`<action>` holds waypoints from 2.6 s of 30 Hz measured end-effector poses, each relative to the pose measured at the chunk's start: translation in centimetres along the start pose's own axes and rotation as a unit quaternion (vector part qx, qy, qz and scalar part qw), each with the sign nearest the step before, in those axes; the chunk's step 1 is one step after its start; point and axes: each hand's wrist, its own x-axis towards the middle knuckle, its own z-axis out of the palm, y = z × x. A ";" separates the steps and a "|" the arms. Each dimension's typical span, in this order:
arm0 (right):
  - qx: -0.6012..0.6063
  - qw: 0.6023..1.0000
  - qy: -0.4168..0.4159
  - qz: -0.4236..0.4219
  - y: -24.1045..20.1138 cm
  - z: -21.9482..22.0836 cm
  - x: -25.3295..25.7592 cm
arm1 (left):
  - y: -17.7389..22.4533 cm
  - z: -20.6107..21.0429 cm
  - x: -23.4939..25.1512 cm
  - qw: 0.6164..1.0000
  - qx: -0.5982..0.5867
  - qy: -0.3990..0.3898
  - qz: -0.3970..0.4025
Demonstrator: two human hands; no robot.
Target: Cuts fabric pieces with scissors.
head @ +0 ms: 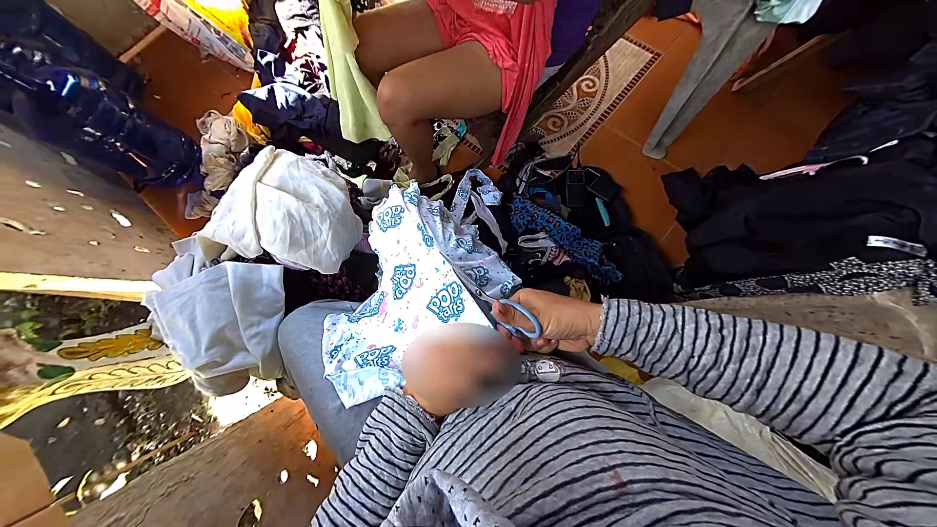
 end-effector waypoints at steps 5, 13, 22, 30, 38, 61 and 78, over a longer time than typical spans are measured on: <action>0.033 0.999 -0.004 0.010 -0.8 0.1 1.3 | 0.1 0.0 0.0 1.000 -0.003 -0.007 0.009; 0.015 1.000 0.026 -0.002 -1.7 0.2 2.3 | 0.2 -0.2 0.0 1.000 -0.005 -0.010 0.021; 0.030 0.999 0.034 0.021 -3.4 0.1 3.7 | 0.3 -0.2 0.0 0.999 -0.014 -0.013 0.034; 0.038 0.999 0.031 0.013 -4.5 0.1 4.5 | 0.3 -0.3 0.1 0.998 -0.029 -0.023 0.047; 0.049 0.998 0.024 0.014 -4.4 0.0 4.9 | -0.2 -0.2 -0.3 0.999 -0.042 -0.008 -0.008; -0.492 0.850 0.108 -0.155 -2.0 -6.9 1.9 | 0.6 -11.7 -5.9 0.847 -0.257 -0.158 -0.437; -0.226 0.973 -0.049 0.010 -1.1 -3.4 -2.7 | -1.4 -1.7 -2.2 0.939 0.048 -0.015 -0.339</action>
